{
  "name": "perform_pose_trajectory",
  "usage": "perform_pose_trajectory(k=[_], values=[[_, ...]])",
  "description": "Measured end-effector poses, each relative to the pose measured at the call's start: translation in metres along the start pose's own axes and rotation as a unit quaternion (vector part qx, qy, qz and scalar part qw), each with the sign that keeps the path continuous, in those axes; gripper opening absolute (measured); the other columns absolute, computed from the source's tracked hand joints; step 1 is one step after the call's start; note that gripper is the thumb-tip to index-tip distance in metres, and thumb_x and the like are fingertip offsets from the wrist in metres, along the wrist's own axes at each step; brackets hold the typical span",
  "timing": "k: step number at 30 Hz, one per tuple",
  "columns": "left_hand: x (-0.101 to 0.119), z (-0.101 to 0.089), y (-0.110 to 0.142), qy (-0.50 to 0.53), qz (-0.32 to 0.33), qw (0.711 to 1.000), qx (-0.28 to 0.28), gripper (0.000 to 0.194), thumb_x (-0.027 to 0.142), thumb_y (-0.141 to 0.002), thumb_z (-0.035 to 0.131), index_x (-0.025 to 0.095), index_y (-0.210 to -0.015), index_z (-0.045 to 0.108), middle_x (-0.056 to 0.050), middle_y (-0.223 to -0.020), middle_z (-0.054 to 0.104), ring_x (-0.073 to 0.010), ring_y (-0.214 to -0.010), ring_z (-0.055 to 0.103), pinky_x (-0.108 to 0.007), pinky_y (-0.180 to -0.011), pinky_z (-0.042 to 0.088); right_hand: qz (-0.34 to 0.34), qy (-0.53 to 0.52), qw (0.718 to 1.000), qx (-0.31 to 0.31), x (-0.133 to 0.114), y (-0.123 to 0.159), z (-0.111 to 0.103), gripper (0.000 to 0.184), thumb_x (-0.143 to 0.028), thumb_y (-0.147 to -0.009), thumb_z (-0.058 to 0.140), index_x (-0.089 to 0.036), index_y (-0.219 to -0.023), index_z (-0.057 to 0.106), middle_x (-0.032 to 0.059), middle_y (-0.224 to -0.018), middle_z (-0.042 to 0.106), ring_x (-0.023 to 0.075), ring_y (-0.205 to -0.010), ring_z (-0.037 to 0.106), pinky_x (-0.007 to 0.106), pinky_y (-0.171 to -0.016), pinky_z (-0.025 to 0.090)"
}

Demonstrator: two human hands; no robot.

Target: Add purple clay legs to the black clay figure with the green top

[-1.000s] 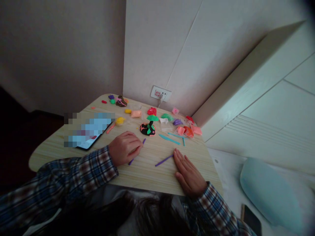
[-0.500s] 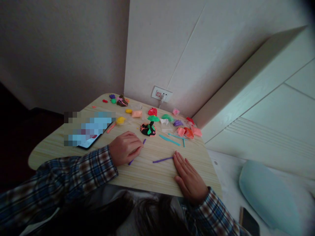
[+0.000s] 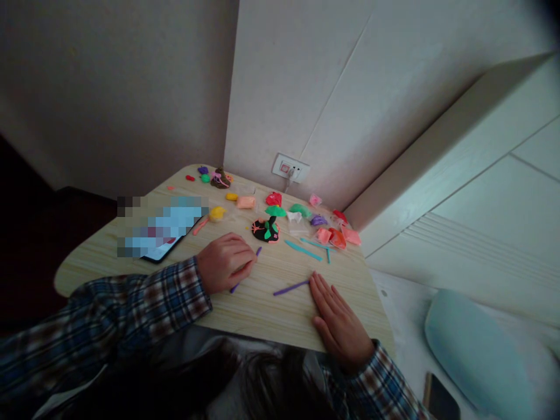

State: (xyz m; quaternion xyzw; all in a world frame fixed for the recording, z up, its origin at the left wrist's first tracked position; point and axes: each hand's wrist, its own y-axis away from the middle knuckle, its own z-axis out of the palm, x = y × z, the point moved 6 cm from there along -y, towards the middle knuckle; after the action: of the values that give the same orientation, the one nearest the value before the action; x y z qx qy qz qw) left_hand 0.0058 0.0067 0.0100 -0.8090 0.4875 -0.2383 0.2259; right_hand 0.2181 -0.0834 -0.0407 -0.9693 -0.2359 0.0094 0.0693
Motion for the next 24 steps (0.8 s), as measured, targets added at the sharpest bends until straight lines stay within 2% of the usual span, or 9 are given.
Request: perform_pose_trajectory(k=[3, 8, 11, 15, 19, 22, 24], values=[[0.000, 0.000, 0.000, 0.000, -0.002, 1.000, 0.003, 0.020, 0.016, -0.083, 0.043, 0.015, -0.077, 0.062, -0.003, -0.076, 0.067, -0.0141, -0.072, 0.059, -0.032, -0.082, 0.043, 0.003, -0.002, 1.000, -0.002, 0.001, -0.002, 0.002, 0.061, -0.032, -0.092, 0.026, -0.014, -0.142, -0.004, 0.0133, -0.145, 0.020, 0.0212, -0.135, 0.016, 0.046, -0.103, 0.032], [0.000, -0.001, 0.000, 0.003, -0.006, 1.000, 0.002, 0.021, 0.016, -0.082, 0.043, 0.015, -0.077, 0.063, -0.003, -0.077, 0.067, -0.0140, -0.073, 0.059, -0.032, -0.083, 0.043, 0.027, -0.015, 0.999, 0.007, 0.014, -0.032, 0.004, 0.059, -0.032, -0.092, 0.025, -0.013, -0.142, 0.001, 0.0143, -0.144, 0.022, 0.0206, -0.134, 0.018, 0.047, -0.105, 0.029], [0.000, -0.001, 0.000, 0.003, -0.008, 1.000, 0.002, 0.023, 0.017, -0.083, 0.041, 0.016, -0.077, 0.063, -0.003, -0.077, 0.067, -0.0139, -0.073, 0.059, -0.032, -0.084, 0.043, 0.022, -0.020, 0.999, 0.012, 0.012, -0.039, 0.000, 0.058, -0.034, -0.092, 0.024, -0.011, -0.142, 0.003, 0.0154, -0.144, 0.022, 0.0208, -0.134, 0.018, 0.048, -0.106, 0.027], [-0.001, 0.000, 0.000, 0.001, -0.009, 1.000, 0.003, 0.021, 0.017, -0.083, 0.043, 0.016, -0.077, 0.063, -0.003, -0.076, 0.067, -0.0141, -0.073, 0.059, -0.032, -0.083, 0.042, -0.016, -0.031, 0.999, 0.002, -0.011, -0.043, -0.006, 0.059, -0.034, -0.092, 0.022, -0.008, -0.142, 0.005, 0.0158, -0.144, 0.021, 0.0210, -0.135, 0.015, 0.047, -0.105, 0.028], [0.000, 0.000, 0.000, 0.000, -0.006, 1.000, 0.008, 0.020, 0.016, -0.082, 0.043, 0.015, -0.077, 0.063, -0.004, -0.077, 0.067, -0.0146, -0.073, 0.059, -0.033, -0.083, 0.042, -0.050, -0.033, 0.998, -0.035, -0.039, -0.055, -0.005, 0.059, -0.036, -0.091, 0.024, -0.001, -0.139, 0.018, 0.0175, -0.144, 0.020, 0.0226, -0.135, 0.014, 0.044, -0.107, 0.027], [0.001, -0.001, -0.001, 0.000, -0.007, 1.000, 0.005, 0.021, 0.016, -0.083, 0.042, 0.015, -0.077, 0.063, -0.004, -0.077, 0.067, -0.0146, -0.073, 0.059, -0.033, -0.083, 0.042, -0.048, -0.015, 0.998, -0.042, -0.049, -0.057, -0.005, 0.059, -0.037, -0.091, 0.025, 0.001, -0.136, 0.025, 0.0180, -0.143, 0.022, 0.0239, -0.134, 0.017, 0.044, -0.107, 0.027], [0.001, -0.001, -0.001, 0.000, -0.006, 1.000, 0.003, 0.021, 0.016, -0.083, 0.042, 0.015, -0.077, 0.062, -0.004, -0.077, 0.067, -0.0143, -0.073, 0.059, -0.032, -0.083, 0.042, -0.052, -0.002, 0.998, -0.035, -0.052, -0.049, -0.006, 0.060, -0.039, -0.091, 0.026, 0.001, -0.136, 0.026, 0.0174, -0.143, 0.024, 0.0241, -0.134, 0.019, 0.043, -0.106, 0.029]])
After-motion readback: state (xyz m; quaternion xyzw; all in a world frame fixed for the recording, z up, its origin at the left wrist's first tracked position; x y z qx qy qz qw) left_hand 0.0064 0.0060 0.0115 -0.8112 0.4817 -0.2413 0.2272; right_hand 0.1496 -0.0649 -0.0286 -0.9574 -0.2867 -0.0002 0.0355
